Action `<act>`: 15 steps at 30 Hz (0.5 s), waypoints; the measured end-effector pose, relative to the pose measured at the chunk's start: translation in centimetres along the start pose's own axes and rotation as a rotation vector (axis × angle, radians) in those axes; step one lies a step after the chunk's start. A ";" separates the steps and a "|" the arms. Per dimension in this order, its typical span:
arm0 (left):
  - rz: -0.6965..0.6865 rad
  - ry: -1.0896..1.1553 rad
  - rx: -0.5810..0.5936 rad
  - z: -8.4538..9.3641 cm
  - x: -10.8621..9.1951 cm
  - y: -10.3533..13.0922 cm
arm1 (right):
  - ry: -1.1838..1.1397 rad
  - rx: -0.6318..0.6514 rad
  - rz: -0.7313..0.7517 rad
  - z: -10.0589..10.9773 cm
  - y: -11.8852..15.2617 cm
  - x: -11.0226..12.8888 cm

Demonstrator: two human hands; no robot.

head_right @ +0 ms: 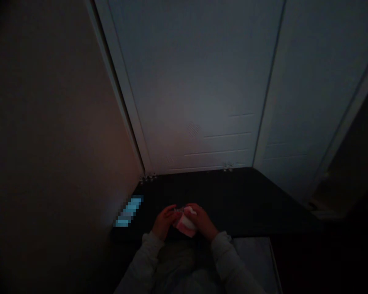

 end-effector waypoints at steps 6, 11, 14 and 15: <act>-0.005 -0.106 -0.058 0.4 0.3 -0.3 | 0.024 0.019 -0.013 0.0 0.0 0.0; 0.001 -0.127 -0.064 0.4 0.6 -0.5 | 0.026 0.006 0.000 -0.1 0.1 0.2; -0.018 -0.079 -0.030 0.2 0.3 -0.3 | 0.016 -0.004 -0.005 0.0 0.0 0.1; -0.021 -0.060 -0.010 0.1 0.2 -0.2 | 0.010 -0.006 -0.012 0.0 0.0 0.0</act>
Point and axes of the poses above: each hand's wrist, its own y-axis away from the middle knuckle, its own z-axis out of the back of the hand, x = y × z, the point moved 6 cm from there along -y, towards the middle knuckle, and after that the axes turned 15 degrees about -y, right-handed, at the moved point
